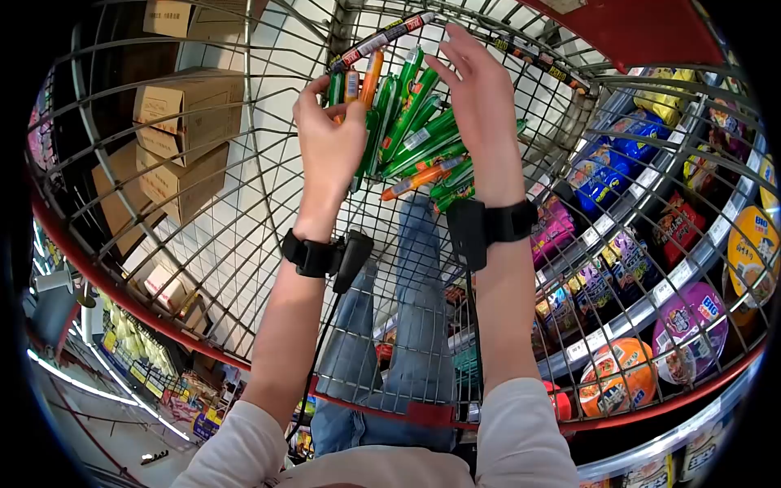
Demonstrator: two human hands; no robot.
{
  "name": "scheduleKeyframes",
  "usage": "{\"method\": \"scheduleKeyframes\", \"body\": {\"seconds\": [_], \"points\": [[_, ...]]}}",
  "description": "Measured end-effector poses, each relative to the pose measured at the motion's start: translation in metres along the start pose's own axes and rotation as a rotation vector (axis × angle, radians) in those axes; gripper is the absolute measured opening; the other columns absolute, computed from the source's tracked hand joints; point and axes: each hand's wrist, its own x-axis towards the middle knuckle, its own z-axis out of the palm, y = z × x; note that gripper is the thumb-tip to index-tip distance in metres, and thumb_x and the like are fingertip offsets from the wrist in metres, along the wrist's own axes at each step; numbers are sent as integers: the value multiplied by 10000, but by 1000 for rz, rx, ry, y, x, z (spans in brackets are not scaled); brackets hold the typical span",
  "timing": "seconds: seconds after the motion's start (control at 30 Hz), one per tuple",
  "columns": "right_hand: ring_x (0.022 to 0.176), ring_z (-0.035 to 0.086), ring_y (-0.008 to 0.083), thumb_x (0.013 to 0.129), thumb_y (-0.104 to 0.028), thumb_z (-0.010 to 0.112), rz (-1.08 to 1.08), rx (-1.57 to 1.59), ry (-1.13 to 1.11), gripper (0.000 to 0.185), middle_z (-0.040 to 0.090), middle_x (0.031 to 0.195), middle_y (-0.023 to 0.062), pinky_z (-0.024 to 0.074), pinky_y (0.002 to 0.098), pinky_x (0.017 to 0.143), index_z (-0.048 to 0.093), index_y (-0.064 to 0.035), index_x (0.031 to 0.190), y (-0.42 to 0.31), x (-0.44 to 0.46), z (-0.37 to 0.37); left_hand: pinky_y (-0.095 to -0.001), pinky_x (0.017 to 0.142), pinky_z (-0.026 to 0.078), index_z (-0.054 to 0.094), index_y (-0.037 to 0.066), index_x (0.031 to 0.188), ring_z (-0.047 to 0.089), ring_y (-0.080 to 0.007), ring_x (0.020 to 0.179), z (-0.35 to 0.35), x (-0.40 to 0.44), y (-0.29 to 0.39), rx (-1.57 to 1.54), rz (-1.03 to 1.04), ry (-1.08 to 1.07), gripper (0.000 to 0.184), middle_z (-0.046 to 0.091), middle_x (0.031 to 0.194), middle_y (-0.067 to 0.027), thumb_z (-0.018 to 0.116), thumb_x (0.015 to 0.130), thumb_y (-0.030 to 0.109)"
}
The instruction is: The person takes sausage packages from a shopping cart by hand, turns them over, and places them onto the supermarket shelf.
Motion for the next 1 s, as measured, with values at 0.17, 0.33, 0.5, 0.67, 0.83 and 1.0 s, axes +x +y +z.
{"method": "scheduleKeyframes", "body": {"seconds": [0.17, 0.33, 0.5, 0.67, 0.83, 1.0], "points": [[1303, 374, 306, 920, -150, 562, 18, 11, -78, 510, 364, 1439, 156, 436, 453, 1039, 410, 72, 1353, 12, 31, -11, -327, 713, 532, 370, -126, 1279, 597, -241, 887, 3, 8, -4, -74, -115, -36, 541, 424, 1183, -242, 587, 827, 76], [1252, 453, 315, 939, -166, 548, 39, -31, -119, 500, 399, 1343, 133, 454, 458, 1019, 385, 69, 1350, 18, 47, -13, -304, 686, 538, 327, -96, 1341, 626, -198, 826, 12, 14, -18, -95, -158, -74, 610, 531, 1111, -218, 609, 837, 101], [1246, 463, 307, 962, -205, 527, 37, -100, -66, 491, 409, 1334, 128, 493, 444, 966, 388, 57, 1353, 20, 54, -5, -282, 671, 551, 272, -76, 1389, 645, -194, 854, 16, 22, -23, -186, -170, -82, 684, 592, 1136, -239, 630, 845, 134], [1234, 467, 292, 968, -260, 532, 59, -147, -82, 537, 431, 1341, 129, 528, 425, 914, 384, 50, 1381, 29, 61, -5, -307, 675, 546, 257, -122, 1379, 642, -211, 886, 13, 27, -11, -184, -172, -91, 699, 473, 1300, -284, 624, 835, 116], [1193, 477, 284, 971, -328, 542, 83, -150, -87, 547, 441, 1320, 110, 550, 389, 868, 432, 34, 1366, 23, 65, -5, -322, 687, 543, 279, -168, 1376, 644, -221, 826, 19, 32, -13, -160, -226, -124, 731, 474, 1240, -291, 631, 796, 106], [1169, 467, 291, 961, -530, 456, 73, -305, -37, 727, 399, 1428, 128, 525, 364, 834, 365, 36, 1408, 19, 60, -3, -328, 729, 527, 356, -160, 1331, 623, -229, 827, 19, 33, -20, -138, -235, -100, 685, 481, 1159, -250, 639, 789, 149]]}}
